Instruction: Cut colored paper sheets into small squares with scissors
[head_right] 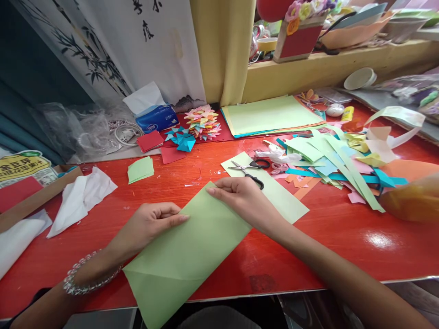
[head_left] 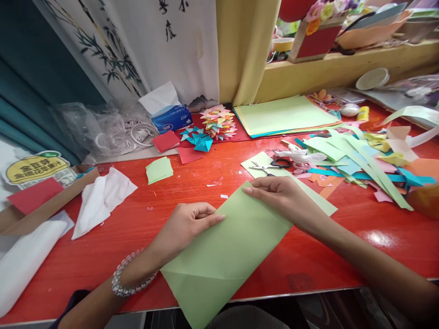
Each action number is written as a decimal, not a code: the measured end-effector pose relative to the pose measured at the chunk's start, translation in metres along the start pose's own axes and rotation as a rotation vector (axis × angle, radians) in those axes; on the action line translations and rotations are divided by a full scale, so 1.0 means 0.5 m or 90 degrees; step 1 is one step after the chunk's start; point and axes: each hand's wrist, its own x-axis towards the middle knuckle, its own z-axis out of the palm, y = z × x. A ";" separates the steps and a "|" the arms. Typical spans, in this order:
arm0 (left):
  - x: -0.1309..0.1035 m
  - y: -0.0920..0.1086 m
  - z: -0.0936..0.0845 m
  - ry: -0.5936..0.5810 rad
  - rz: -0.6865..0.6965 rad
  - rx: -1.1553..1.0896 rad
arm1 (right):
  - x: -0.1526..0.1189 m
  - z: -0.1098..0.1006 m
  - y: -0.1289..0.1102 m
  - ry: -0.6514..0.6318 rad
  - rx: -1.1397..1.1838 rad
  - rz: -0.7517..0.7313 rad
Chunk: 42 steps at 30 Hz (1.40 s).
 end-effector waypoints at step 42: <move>0.027 -0.016 -0.059 0.290 0.238 -0.111 | 0.067 -0.088 0.064 0.302 0.150 -0.159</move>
